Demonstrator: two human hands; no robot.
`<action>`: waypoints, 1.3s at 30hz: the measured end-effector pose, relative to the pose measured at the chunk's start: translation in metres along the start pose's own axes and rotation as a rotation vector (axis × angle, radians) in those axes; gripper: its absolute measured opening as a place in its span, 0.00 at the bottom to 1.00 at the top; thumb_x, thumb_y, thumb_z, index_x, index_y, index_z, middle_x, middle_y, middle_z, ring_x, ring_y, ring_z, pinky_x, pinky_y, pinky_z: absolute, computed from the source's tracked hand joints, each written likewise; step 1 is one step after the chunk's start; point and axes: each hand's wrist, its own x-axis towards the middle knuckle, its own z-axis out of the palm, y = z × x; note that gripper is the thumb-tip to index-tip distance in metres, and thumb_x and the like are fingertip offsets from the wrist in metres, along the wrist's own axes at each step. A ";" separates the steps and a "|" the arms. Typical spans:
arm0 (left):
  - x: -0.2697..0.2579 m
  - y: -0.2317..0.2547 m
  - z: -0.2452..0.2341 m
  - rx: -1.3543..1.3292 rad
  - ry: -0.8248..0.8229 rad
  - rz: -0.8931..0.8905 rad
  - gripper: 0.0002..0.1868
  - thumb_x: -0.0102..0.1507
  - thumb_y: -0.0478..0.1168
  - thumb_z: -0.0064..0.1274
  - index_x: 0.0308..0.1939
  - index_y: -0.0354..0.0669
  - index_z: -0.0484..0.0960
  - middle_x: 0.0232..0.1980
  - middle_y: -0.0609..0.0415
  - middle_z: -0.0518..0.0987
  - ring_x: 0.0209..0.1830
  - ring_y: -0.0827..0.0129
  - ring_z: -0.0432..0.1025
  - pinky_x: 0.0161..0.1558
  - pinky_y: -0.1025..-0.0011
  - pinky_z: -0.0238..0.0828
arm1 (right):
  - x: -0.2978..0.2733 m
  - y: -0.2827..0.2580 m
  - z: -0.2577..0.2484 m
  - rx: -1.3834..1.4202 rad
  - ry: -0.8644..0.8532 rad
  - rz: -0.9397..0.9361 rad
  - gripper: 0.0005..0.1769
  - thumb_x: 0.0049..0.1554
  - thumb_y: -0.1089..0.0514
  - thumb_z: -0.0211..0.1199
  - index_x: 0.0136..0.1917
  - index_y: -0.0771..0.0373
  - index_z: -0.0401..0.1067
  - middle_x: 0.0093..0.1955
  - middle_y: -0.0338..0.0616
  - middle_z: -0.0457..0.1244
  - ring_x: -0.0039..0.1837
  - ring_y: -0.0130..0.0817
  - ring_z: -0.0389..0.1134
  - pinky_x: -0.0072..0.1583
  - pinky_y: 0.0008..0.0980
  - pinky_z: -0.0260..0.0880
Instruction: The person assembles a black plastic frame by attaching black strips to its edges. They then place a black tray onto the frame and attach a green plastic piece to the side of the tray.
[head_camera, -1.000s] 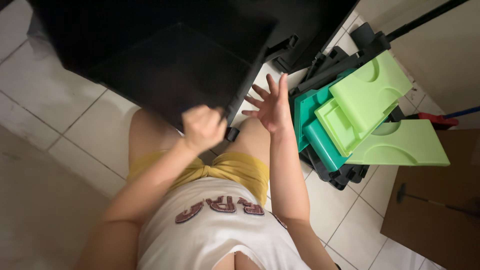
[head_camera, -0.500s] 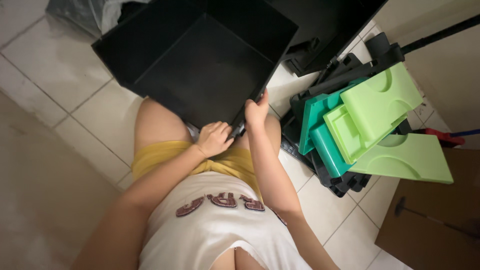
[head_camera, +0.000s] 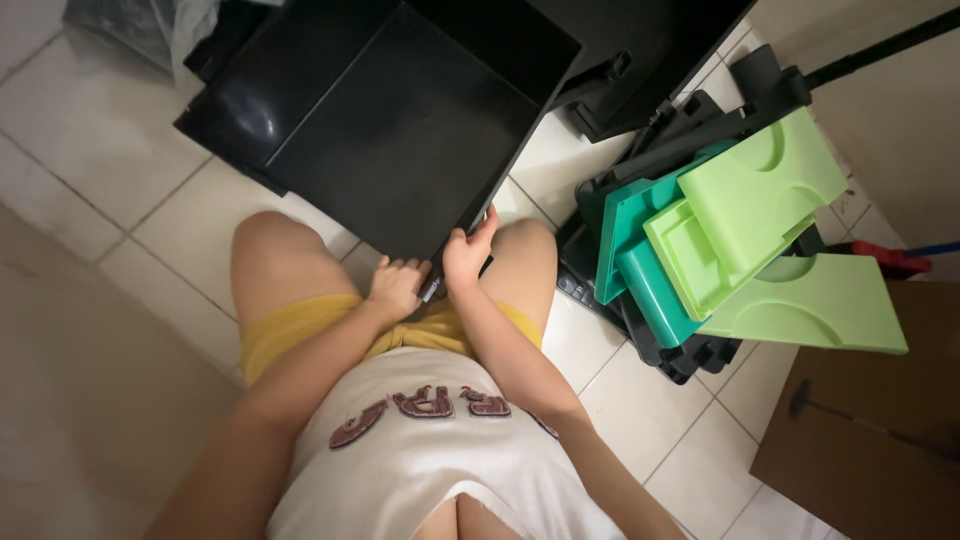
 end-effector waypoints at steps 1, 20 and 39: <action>0.002 -0.003 0.002 0.013 -0.012 -0.010 0.16 0.64 0.52 0.50 0.52 0.55 0.79 0.45 0.50 0.81 0.45 0.53 0.78 0.56 0.48 0.65 | 0.000 -0.001 0.004 -0.052 0.010 -0.026 0.44 0.51 0.74 0.50 0.79 0.64 0.49 0.63 0.59 0.65 0.62 0.47 0.70 0.63 0.39 0.69; 0.096 -0.156 -0.195 0.145 0.758 -0.303 0.38 0.62 0.35 0.59 0.75 0.35 0.64 0.78 0.32 0.56 0.73 0.39 0.57 0.68 0.45 0.60 | 0.121 0.026 0.042 -0.665 -0.334 0.343 0.30 0.52 0.63 0.60 0.65 0.75 0.58 0.61 0.68 0.66 0.66 0.57 0.68 0.65 0.41 0.68; 0.195 -0.321 -0.235 -0.058 0.548 -0.443 0.23 0.57 0.36 0.67 0.55 0.39 0.77 0.57 0.42 0.78 0.54 0.42 0.73 0.50 0.50 0.69 | 0.164 0.029 0.054 -0.837 -0.432 0.304 0.37 0.50 0.62 0.59 0.67 0.82 0.49 0.57 0.79 0.64 0.64 0.69 0.66 0.64 0.49 0.67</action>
